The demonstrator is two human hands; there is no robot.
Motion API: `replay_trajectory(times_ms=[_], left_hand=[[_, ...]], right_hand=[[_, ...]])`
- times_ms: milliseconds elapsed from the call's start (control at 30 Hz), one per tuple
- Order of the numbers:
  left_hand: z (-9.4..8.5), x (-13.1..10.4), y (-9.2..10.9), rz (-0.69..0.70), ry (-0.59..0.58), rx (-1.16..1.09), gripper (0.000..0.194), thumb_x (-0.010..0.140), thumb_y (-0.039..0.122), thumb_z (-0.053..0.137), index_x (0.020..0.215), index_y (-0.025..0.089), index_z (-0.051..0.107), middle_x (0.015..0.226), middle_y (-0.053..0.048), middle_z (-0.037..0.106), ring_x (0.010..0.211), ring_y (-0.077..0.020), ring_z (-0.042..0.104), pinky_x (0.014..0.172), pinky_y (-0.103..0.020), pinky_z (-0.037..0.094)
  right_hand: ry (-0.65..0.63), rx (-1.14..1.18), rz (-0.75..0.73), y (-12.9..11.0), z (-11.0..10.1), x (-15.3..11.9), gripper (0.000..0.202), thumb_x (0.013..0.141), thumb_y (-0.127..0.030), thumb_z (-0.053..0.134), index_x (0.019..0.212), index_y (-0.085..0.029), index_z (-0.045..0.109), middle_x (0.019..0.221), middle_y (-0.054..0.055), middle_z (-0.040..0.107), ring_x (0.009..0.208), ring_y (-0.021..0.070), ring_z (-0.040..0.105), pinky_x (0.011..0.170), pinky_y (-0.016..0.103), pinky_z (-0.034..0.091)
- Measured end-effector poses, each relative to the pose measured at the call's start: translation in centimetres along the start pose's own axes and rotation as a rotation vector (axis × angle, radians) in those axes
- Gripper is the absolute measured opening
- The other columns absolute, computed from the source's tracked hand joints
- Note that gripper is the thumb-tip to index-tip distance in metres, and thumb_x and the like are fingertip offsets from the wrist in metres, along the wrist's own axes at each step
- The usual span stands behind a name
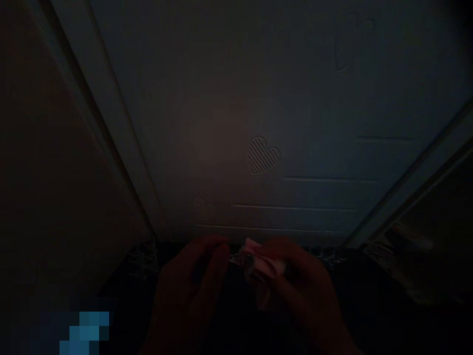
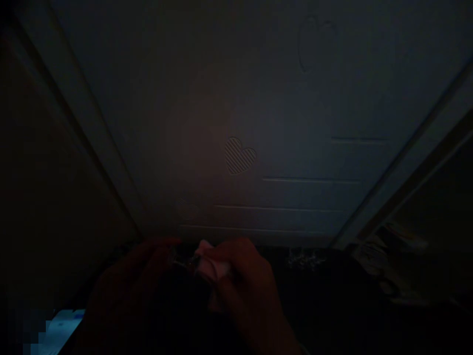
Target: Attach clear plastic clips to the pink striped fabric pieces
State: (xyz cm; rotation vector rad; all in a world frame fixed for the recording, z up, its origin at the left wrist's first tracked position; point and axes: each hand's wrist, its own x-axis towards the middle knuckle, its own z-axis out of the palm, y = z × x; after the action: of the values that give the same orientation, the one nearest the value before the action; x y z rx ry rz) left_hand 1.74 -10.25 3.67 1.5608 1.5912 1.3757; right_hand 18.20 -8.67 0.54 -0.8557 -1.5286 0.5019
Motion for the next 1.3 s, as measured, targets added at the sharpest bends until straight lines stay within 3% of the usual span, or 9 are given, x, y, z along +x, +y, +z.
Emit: replay_trajectory(times_ms=[267, 500, 600, 700, 867, 1100, 1167, 1300], left_hand=[[-0.1, 0.1, -0.9, 0.021, -0.091, -0.089, 0.025, 0.084, 0.044, 0.059, 0.096, 0.027, 0.073, 0.092, -0.001, 0.077, 0.084, -0.0210, 0.070, 0.074, -0.029, 0.053], [-0.5, 0.0, -0.7, 0.117, -0.144, -0.119, 0.019, 0.087, 0.035, 0.059, 0.099, 0.035, 0.075, 0.098, 0.004, 0.076, 0.087, -0.0171, 0.070, 0.083, -0.025, 0.054], [-0.7, 0.0, -0.9, 0.129, -0.116, -0.116, 0.020, 0.086, 0.032, 0.060, 0.098, 0.036, 0.076, 0.098, 0.004, 0.076, 0.089, -0.0171, 0.070, 0.082, -0.024, 0.055], [-0.6, -0.2, -1.0, 0.156, -0.078, -0.185, 0.021, 0.087, 0.029, 0.060, 0.098, 0.038, 0.076, 0.106, 0.004, 0.076, 0.099, -0.0185, 0.069, 0.091, -0.026, 0.054], [-0.6, -0.5, -1.1, 0.205, -0.158, -0.398, 0.021, 0.088, 0.026, 0.062, 0.089, 0.041, 0.077, 0.114, 0.007, 0.074, 0.105, -0.0187, 0.068, 0.091, -0.027, 0.055], [-0.4, -0.9, -0.2, 0.046, -0.101, -0.461, 0.005, 0.077, 0.033, 0.072, 0.073, 0.033, 0.074, 0.105, 0.001, 0.074, 0.093, -0.0245, 0.070, 0.088, -0.037, 0.058], [-0.3, -0.8, -0.1, 0.031, -0.052, -0.447, 0.003, 0.076, 0.032, 0.071, 0.078, 0.033, 0.073, 0.105, 0.001, 0.074, 0.094, -0.0236, 0.069, 0.086, -0.034, 0.058], [-0.5, -0.1, -0.7, 0.038, 0.088, -0.207, 0.021, 0.079, 0.037, 0.067, 0.098, 0.030, 0.073, 0.099, -0.001, 0.074, 0.093, -0.0225, 0.068, 0.078, -0.029, 0.057]], right_hand=[[-0.064, 0.056, 0.044, -0.3, -0.3, 0.2, 0.035, 0.073, -0.006, 0.067, 0.092, -0.033, 0.078, 0.084, -0.003, 0.080, 0.075, 0.0138, 0.073, 0.064, 0.020, 0.055], [-0.199, 0.070, 0.191, -0.7, -0.7, 0.3, 0.026, 0.081, -0.020, 0.065, 0.099, -0.032, 0.079, 0.092, 0.001, 0.081, 0.081, 0.0195, 0.074, 0.070, 0.029, 0.055], [-0.238, 0.065, 0.253, -0.9, -0.5, 0.3, 0.021, 0.083, -0.025, 0.063, 0.094, -0.029, 0.080, 0.084, 0.002, 0.081, 0.075, 0.0195, 0.072, 0.066, 0.029, 0.052], [-0.272, 0.068, 0.305, -1.0, -0.2, 0.5, 0.020, 0.084, -0.034, 0.063, 0.085, -0.026, 0.081, 0.075, 0.003, 0.078, 0.068, 0.0186, 0.068, 0.060, 0.027, 0.049], [-0.252, 0.115, 0.345, -0.9, -0.1, 0.4, 0.022, 0.083, -0.039, 0.065, 0.077, -0.022, 0.078, 0.073, 0.003, 0.076, 0.068, 0.0174, 0.068, 0.060, 0.025, 0.049], [-0.149, 0.155, 0.347, -0.8, 0.0, 0.1, 0.015, 0.075, -0.035, 0.071, 0.079, -0.022, 0.078, 0.067, 0.002, 0.076, 0.059, 0.0162, 0.066, 0.052, 0.022, 0.048], [-0.130, 0.145, 0.346, -0.9, 0.0, 0.1, 0.011, 0.073, -0.029, 0.071, 0.079, -0.023, 0.078, 0.067, 0.001, 0.076, 0.058, 0.0156, 0.067, 0.050, 0.021, 0.048], [-0.097, 0.121, 0.338, -0.9, 0.2, 0.2, 0.010, 0.070, -0.028, 0.072, 0.077, -0.025, 0.079, 0.063, 0.001, 0.075, 0.053, 0.0148, 0.065, 0.046, 0.020, 0.047]])
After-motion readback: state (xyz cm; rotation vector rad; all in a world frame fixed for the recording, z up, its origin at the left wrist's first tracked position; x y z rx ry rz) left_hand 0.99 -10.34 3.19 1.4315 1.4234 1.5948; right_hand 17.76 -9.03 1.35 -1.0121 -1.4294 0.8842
